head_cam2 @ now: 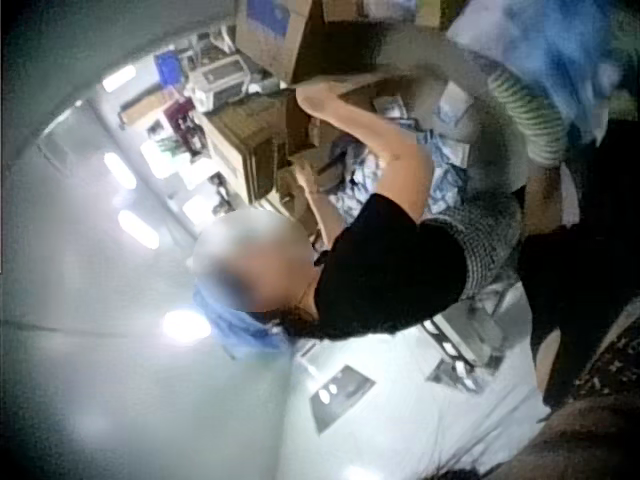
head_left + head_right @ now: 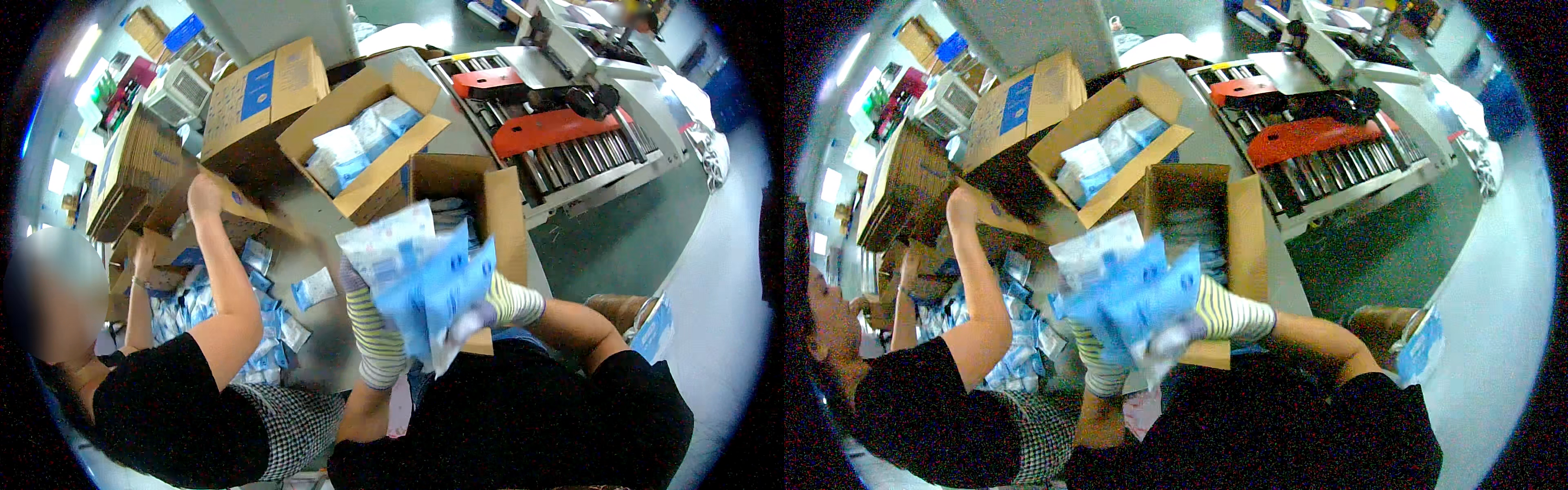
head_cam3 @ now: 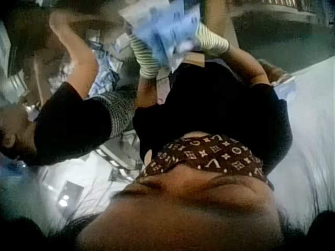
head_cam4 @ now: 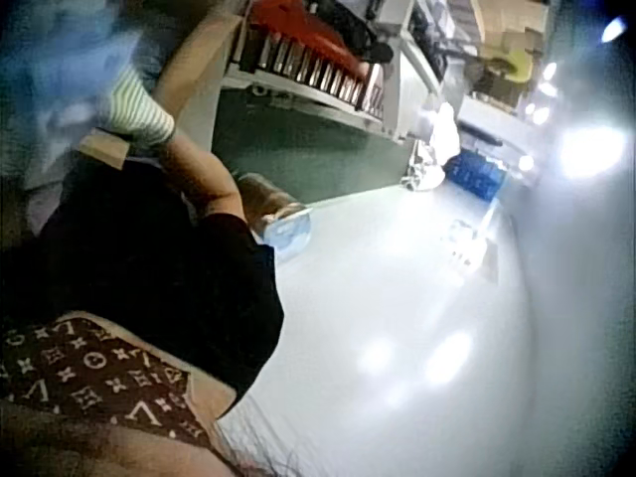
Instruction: The person packs blue and white packets from a table into cardboard boxes and سپس uses a taping machine to seal the boxes.
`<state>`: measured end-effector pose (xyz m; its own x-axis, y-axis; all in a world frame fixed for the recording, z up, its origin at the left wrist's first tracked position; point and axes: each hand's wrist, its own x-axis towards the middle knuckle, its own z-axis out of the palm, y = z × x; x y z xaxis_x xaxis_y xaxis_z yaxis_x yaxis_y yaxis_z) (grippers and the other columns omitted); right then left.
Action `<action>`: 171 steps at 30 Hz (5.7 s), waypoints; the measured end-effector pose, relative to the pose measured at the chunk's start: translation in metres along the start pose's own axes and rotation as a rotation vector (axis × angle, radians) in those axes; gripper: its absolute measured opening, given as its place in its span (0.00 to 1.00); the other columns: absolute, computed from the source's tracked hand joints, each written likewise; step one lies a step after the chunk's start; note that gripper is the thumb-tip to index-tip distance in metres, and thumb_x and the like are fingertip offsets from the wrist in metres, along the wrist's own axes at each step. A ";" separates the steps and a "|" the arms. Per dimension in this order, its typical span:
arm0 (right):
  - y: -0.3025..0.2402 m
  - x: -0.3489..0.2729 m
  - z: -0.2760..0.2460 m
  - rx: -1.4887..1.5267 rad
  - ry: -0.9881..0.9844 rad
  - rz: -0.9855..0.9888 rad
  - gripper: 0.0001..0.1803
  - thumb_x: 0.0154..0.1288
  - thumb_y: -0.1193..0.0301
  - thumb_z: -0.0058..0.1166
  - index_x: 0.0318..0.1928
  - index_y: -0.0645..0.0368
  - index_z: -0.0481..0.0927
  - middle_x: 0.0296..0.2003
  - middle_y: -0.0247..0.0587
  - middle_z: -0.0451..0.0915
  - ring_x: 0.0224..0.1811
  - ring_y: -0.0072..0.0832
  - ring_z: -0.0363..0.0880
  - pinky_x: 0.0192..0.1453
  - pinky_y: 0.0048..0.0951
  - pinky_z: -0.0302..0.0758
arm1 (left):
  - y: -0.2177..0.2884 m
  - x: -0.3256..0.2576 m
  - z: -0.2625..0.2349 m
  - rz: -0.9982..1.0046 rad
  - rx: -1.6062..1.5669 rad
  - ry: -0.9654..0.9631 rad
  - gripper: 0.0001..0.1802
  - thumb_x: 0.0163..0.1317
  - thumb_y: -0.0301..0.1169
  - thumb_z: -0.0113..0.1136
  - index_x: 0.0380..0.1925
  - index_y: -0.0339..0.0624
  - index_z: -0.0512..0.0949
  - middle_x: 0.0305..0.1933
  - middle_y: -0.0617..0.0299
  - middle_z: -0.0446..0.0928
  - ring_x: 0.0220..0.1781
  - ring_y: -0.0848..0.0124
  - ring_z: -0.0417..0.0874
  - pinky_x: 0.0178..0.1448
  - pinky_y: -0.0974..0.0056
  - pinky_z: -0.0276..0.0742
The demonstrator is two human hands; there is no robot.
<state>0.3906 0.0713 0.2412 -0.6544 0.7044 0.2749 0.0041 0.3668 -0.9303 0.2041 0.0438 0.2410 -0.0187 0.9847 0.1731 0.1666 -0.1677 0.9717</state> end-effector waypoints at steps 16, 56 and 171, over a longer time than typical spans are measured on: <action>0.076 0.029 -0.131 -0.883 -0.304 0.632 0.40 0.44 0.44 0.61 0.52 0.60 0.73 0.34 0.56 0.81 0.37 0.50 0.79 0.41 0.41 0.75 | -0.075 0.086 0.122 0.186 1.229 -1.040 0.20 0.56 0.40 0.50 0.45 0.43 0.78 0.50 0.48 0.76 0.49 0.54 0.79 0.55 0.54 0.72; 0.064 0.037 -0.142 -0.933 -0.146 -0.105 0.05 0.55 0.67 0.50 0.29 0.54 0.74 0.21 0.47 0.76 0.22 0.44 0.77 0.24 0.43 0.73 | -0.046 0.078 0.113 -0.160 0.985 -1.327 0.42 0.56 0.46 0.56 0.62 0.27 0.54 0.64 0.35 0.59 0.65 0.45 0.61 0.69 0.56 0.55; 0.202 0.102 -0.302 -1.282 0.249 0.425 0.55 0.54 0.35 0.43 0.64 0.73 0.52 0.64 0.67 0.51 0.70 0.55 0.46 0.71 0.51 0.42 | -0.207 0.341 0.108 -0.425 -0.010 0.134 0.34 0.65 0.50 0.46 0.68 0.53 0.52 0.61 0.57 0.64 0.57 0.63 0.69 0.58 0.60 0.67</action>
<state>0.5532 0.4003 0.1548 -0.2762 0.9421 0.1903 0.9465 0.3010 -0.1164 0.2699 0.4190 0.0810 -0.2112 0.9517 -0.2230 0.1070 0.2492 0.9625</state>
